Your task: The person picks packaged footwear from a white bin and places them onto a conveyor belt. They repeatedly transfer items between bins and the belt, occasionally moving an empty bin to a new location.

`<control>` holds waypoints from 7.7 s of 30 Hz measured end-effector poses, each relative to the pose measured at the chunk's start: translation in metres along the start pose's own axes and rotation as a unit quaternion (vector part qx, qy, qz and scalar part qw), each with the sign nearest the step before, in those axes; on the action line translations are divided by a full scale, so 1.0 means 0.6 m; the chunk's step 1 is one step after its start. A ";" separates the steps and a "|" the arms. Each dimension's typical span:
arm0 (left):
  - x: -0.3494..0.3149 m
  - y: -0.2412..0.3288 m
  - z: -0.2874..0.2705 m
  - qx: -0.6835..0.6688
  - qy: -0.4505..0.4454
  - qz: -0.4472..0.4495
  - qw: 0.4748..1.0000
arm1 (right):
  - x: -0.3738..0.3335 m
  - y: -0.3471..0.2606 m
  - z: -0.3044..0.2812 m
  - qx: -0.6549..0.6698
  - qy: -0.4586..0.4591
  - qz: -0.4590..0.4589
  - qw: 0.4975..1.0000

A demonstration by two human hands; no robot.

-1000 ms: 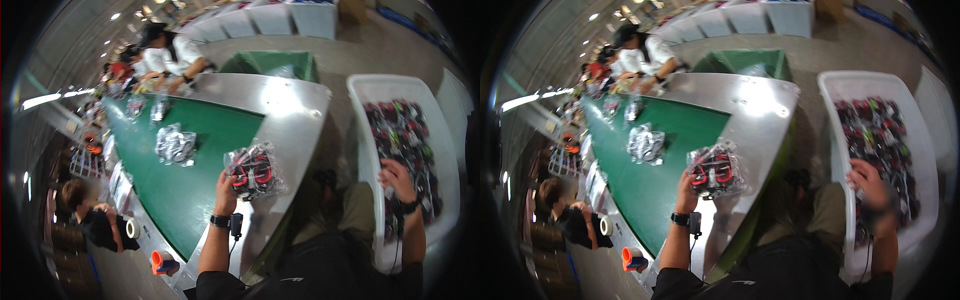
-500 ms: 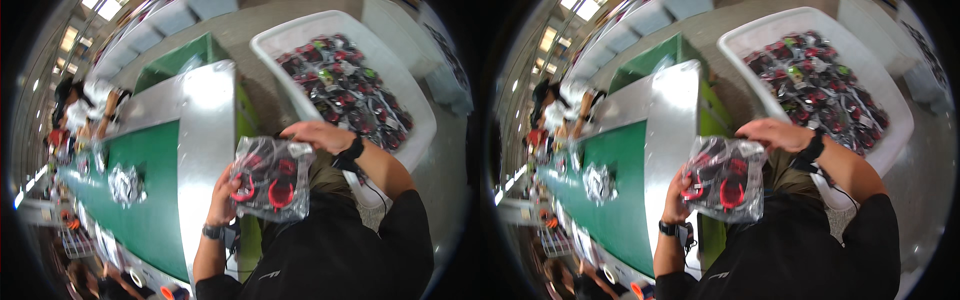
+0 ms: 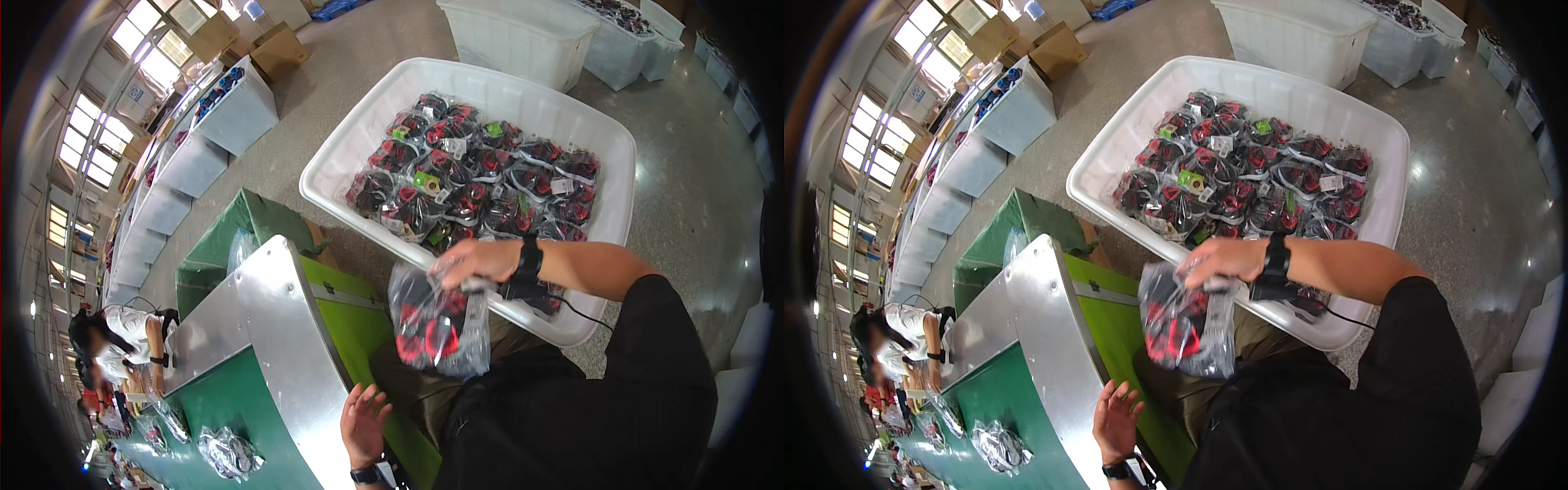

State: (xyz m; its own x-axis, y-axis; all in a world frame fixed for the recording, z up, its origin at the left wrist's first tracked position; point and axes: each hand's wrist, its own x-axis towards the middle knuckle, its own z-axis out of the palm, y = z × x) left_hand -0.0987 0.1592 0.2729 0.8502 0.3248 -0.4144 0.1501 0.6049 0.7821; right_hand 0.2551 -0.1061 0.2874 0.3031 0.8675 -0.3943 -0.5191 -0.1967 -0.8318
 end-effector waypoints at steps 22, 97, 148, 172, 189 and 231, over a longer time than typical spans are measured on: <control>-0.053 -0.022 -0.152 0.027 0.139 0.037 0.989 | -0.005 0.026 -0.412 -0.054 0.344 -0.015 0.937; 0.052 0.068 -0.150 0.082 0.256 -0.096 0.959 | 0.387 -0.007 -0.862 -0.503 0.394 -0.227 0.735; -0.179 0.064 -0.350 0.491 0.549 0.209 0.644 | -0.025 0.027 0.193 -0.389 0.080 -0.207 0.894; -0.104 0.046 -0.284 0.292 0.383 0.239 0.843 | -0.003 0.001 0.243 -0.478 -0.031 -0.193 0.856; -0.070 0.040 -0.094 -0.213 0.145 -0.029 0.966 | 0.038 0.053 0.174 -0.194 -0.055 -0.049 0.978; -0.047 -0.008 -0.130 0.063 0.106 0.079 0.989 | -0.022 0.061 -0.263 0.010 0.365 -0.039 0.930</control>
State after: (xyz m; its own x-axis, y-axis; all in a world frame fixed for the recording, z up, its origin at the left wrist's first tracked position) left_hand -0.1630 0.2040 0.2447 0.7450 0.5615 -0.3602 0.0972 0.4428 0.8913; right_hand 0.3583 -0.1968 0.2003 0.7986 0.3371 -0.4986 -0.4845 -0.1315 -0.8649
